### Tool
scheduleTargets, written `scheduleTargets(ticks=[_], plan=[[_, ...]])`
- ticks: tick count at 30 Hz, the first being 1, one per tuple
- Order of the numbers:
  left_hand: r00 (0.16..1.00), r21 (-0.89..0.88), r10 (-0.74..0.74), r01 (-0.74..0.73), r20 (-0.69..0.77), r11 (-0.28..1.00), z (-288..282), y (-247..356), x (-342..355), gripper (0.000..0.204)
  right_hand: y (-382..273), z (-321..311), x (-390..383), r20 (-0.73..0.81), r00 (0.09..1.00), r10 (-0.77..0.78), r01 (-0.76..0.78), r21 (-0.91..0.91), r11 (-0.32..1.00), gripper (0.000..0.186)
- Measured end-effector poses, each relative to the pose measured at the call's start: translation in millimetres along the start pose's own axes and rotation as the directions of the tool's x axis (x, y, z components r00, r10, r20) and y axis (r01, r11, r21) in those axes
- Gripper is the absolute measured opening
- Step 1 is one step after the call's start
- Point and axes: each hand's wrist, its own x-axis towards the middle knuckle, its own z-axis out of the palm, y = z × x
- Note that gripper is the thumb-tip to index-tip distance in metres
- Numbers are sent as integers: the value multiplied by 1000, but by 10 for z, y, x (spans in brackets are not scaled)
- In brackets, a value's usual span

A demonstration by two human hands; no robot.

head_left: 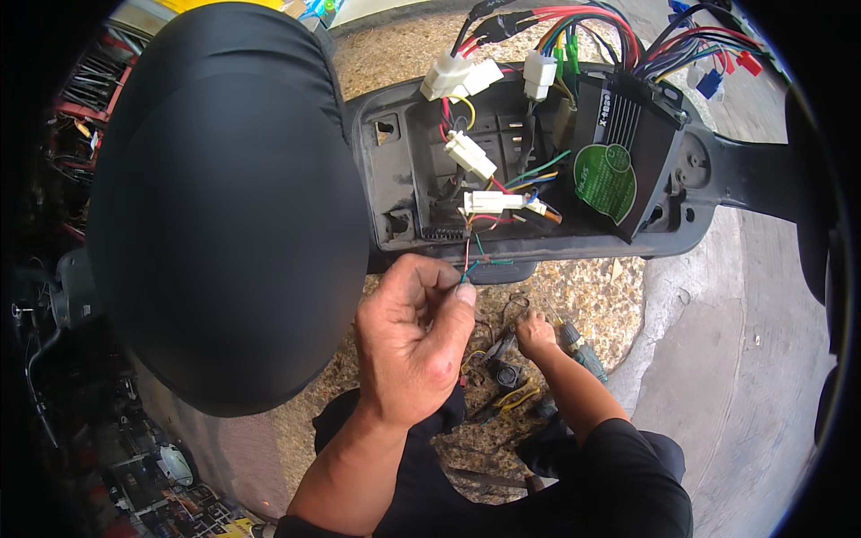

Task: The person repairs the wiring under the seat of an electric scooter. They use pliers to strip and twist wires, then wrap the connections with electrical tape. The work is performed in a workshop setting with tools and parts visible nearby.

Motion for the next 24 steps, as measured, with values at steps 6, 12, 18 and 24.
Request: scheduleTargets(ticks=[6,12,18,24], plan=[[1000,55,20,-19,-17,998,27,-6,22,7,79,48,13,69,984,-165,170,-78,982,22],[1000,19,-7,8,-23,1000,45,-58,21,8,45,-253,-158,290,912,-289,292,32,956,24],[1000,109,-9,11,-19,994,-56,-113,30,4,66,-1026,-459,347,909,-230,213,86,973,31],[997,181,70,-62,-35,982,-136,-189,85,5,43,-2094,-1492,88,886,-456,325,586,743,29]])
